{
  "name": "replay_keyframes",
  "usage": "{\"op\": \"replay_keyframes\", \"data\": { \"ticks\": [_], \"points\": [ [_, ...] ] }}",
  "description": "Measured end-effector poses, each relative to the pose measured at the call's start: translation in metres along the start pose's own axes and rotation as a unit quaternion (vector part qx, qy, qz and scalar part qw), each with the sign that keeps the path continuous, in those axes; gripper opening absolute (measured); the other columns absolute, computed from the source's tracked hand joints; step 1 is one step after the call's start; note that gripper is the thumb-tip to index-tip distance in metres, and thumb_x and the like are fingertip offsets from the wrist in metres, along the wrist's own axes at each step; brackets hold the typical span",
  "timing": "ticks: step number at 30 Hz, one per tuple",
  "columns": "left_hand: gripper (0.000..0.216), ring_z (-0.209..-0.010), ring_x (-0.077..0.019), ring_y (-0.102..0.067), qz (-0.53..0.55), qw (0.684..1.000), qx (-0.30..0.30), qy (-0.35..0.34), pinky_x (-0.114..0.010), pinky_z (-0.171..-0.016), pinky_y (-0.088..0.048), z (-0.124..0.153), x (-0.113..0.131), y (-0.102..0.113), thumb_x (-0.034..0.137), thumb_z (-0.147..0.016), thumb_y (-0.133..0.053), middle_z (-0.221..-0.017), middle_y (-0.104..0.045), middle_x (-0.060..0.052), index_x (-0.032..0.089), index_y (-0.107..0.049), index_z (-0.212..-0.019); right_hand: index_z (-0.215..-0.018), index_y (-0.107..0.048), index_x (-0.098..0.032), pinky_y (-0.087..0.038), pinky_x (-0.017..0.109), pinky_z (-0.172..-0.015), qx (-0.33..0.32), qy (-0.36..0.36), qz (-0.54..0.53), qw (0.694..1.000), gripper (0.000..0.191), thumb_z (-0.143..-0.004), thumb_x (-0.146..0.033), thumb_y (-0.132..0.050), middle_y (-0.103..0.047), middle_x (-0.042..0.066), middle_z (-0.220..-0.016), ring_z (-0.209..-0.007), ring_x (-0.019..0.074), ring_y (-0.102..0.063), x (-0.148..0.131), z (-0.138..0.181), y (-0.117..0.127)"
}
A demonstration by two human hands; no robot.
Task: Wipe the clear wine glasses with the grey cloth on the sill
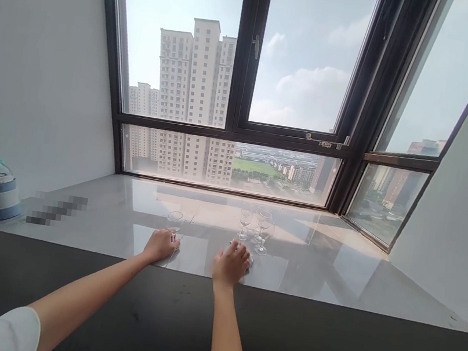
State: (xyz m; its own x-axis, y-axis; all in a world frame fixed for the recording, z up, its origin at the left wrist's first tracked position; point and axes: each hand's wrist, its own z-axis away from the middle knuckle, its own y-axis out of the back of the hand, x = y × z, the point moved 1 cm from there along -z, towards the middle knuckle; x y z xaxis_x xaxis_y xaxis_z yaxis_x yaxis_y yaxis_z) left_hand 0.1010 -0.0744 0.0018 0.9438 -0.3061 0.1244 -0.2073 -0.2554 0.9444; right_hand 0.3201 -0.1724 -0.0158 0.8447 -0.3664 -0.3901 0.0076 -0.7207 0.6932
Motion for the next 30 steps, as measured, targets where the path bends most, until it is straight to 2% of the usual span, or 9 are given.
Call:
{"op": "replay_keyframes", "data": {
  "ticks": [2, 5, 8, 13, 30],
  "points": [
    [0.039, -0.085, -0.0269, -0.064, -0.003, 1.0, -0.002, 0.003, -0.037, -0.081, -0.038, 0.001, 0.001, 0.001, 0.044, -0.085, -0.044, -0.08, -0.07, -0.014, 0.015, -0.07, -0.082, -0.129, -0.049, -0.015, -0.036, 0.041, -0.089, 0.016, -0.022, 0.008, 1.0, 0.048, -0.083, -0.028, -0.053, -0.048, 0.018, -0.128, -0.116, 0.0317, -0.042, 0.002, -0.003, 0.001],
    [0.04, -0.087, -0.0266, -0.064, -0.004, 1.0, -0.009, 0.011, -0.036, -0.082, -0.038, 0.002, 0.002, 0.003, 0.044, -0.086, -0.043, -0.083, -0.071, -0.015, 0.015, -0.07, -0.085, -0.123, -0.053, -0.014, -0.038, 0.04, -0.086, -0.005, -0.045, 0.024, 0.999, 0.043, -0.082, -0.026, -0.055, -0.051, 0.018, -0.122, -0.113, 0.0318, -0.044, 0.008, -0.006, 0.0],
    [0.041, -0.086, -0.0263, -0.064, -0.007, 1.0, -0.018, 0.016, -0.035, -0.081, -0.038, 0.001, 0.003, 0.005, 0.043, -0.086, -0.041, -0.082, -0.07, -0.014, 0.015, -0.07, -0.084, -0.119, -0.055, -0.013, -0.04, 0.037, -0.084, -0.024, -0.032, 0.026, 0.999, 0.037, -0.083, -0.023, -0.053, -0.055, 0.017, -0.115, -0.109, 0.0294, -0.047, 0.014, -0.004, -0.001],
    [0.04, -0.079, -0.0267, -0.064, 0.001, 1.0, -0.011, -0.007, -0.036, -0.079, -0.038, 0.0, 0.0, 0.003, 0.039, -0.086, -0.04, -0.075, -0.069, -0.014, 0.014, -0.071, -0.087, -0.119, -0.053, -0.014, -0.041, 0.035, -0.081, 0.0, -0.031, -0.004, 1.0, 0.037, -0.084, -0.025, -0.05, -0.056, 0.015, -0.115, -0.108, 0.0275, -0.049, 0.019, 0.004, 0.001],
    [0.039, -0.085, -0.0272, -0.065, -0.012, 1.0, -0.002, 0.011, -0.035, -0.081, -0.039, -0.001, 0.001, 0.002, 0.039, -0.086, -0.04, -0.082, -0.07, -0.016, 0.015, -0.071, -0.087, -0.121, -0.053, -0.015, -0.042, 0.036, -0.081, -0.001, -0.027, -0.011, 1.0, 0.039, -0.084, -0.022, -0.048, -0.058, 0.015, -0.114, -0.107, 0.0274, -0.05, 0.022, 0.003, -0.004]
  ]
}}
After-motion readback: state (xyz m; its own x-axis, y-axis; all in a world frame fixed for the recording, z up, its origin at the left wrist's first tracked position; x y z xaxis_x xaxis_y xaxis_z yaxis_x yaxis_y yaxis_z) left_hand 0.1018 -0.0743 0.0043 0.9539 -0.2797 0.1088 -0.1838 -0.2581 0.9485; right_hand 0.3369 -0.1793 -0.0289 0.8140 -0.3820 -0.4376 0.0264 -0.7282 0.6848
